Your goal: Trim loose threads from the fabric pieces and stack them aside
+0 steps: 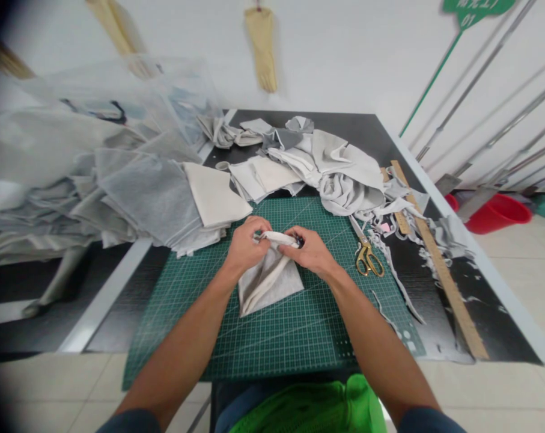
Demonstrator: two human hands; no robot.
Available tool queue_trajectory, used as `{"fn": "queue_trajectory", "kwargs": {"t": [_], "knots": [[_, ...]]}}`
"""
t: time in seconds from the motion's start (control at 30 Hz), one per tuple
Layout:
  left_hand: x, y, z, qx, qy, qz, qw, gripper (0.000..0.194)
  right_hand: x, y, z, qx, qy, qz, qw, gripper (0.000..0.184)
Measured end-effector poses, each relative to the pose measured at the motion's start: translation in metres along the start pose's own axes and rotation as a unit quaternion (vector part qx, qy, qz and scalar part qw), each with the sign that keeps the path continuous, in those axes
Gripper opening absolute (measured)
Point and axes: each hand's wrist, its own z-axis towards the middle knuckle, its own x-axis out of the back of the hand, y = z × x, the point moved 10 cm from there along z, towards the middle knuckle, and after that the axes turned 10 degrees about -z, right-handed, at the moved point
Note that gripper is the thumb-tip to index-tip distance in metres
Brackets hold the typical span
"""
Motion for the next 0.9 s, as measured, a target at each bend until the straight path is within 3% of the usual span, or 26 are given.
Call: {"fn": "queue_trajectory", "kwargs": {"t": [0.13,0.27,0.4,0.47,0.53,0.63,0.77,0.9], "knots": [[0.009,-0.018,-0.003,0.066,0.046,-0.094,0.992,0.022,0.005,0.0,-0.002,-0.007,0.006,0.047,0.999,0.023],[0.017,-0.025,-0.001,0.099,0.064,-0.103,0.988,0.024,0.006,0.002,-0.002,-0.002,0.029,0.083,0.996,0.027],[0.001,-0.013,0.002,0.102,-0.049,-0.091,0.989,0.047,0.005,0.005,-0.003,-0.014,0.061,0.106,0.992,0.029],[-0.012,-0.007,-0.001,0.105,-0.122,-0.082,0.984,0.035,0.006,0.004,-0.003,-0.012,0.078,0.111,0.991,0.029],[-0.02,-0.007,-0.004,0.127,-0.154,-0.069,0.977,0.022,0.008,0.003,-0.003,-0.005,0.09,0.113,0.99,0.028],[-0.015,-0.013,-0.004,0.148,-0.119,-0.059,0.98,0.028,0.009,0.002,-0.003,0.007,0.089,0.13,0.988,0.029],[-0.002,-0.017,0.001,0.13,-0.048,-0.057,0.989,0.017,0.008,0.002,-0.002,0.017,0.086,0.175,0.981,0.033],[-0.005,-0.019,0.001,0.134,-0.05,-0.09,0.986,0.005,0.007,0.0,-0.003,0.014,0.088,0.197,0.976,0.035]]}}
